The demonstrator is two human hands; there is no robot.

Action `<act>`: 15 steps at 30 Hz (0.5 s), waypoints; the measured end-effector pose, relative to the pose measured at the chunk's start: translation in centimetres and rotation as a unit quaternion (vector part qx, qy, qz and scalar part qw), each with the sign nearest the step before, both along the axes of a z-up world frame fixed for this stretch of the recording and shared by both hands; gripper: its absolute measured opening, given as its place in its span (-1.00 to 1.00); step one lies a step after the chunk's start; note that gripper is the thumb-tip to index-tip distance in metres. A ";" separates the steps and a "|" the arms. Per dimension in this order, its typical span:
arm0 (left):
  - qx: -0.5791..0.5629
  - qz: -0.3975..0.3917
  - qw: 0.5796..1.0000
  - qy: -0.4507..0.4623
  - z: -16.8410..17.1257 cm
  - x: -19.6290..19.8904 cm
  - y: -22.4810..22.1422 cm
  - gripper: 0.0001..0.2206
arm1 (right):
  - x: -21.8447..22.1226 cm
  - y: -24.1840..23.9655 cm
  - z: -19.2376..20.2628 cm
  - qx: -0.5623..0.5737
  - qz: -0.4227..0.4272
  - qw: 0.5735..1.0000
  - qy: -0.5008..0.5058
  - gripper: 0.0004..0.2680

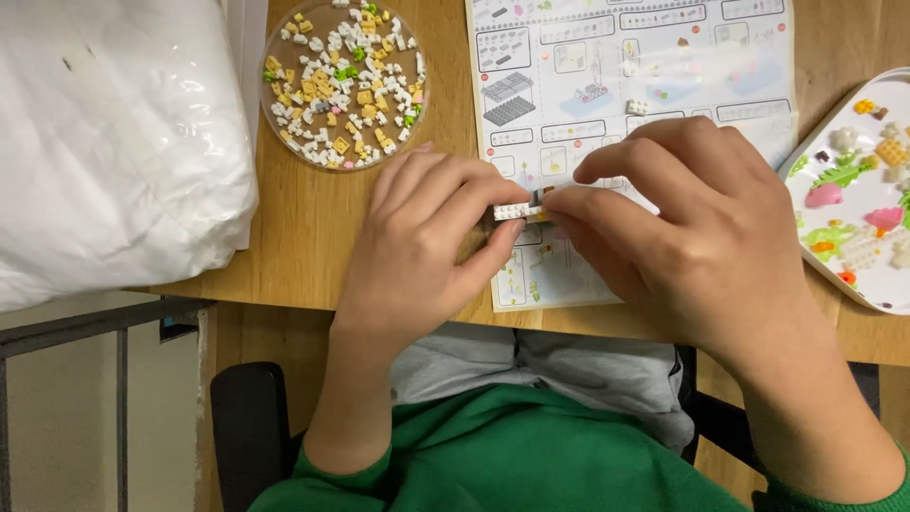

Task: Assembling a micro-block toy set by following printed instructions on a desk.

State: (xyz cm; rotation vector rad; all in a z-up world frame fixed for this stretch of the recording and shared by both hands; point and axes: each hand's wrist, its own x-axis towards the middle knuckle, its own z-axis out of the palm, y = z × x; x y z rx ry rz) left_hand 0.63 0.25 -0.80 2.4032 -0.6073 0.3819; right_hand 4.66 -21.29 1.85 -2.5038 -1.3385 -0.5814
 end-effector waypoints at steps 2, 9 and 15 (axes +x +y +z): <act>-0.002 -0.001 1.000 -0.002 0.0 0.0 0.1 -0.89 | -0.3 0.2 0.3 -0.010 -0.010 1.000 -0.011 -0.99; -0.010 -0.001 1.000 -0.009 -0.1 0.0 0.1 -0.89 | -0.8 0.2 0.6 -0.044 -0.035 0.998 -0.036 -0.92; 0.001 -0.001 1.000 -0.023 -0.2 0.1 0.1 -0.87 | -1.2 0.6 0.9 -0.066 -0.059 0.994 -0.057 -0.88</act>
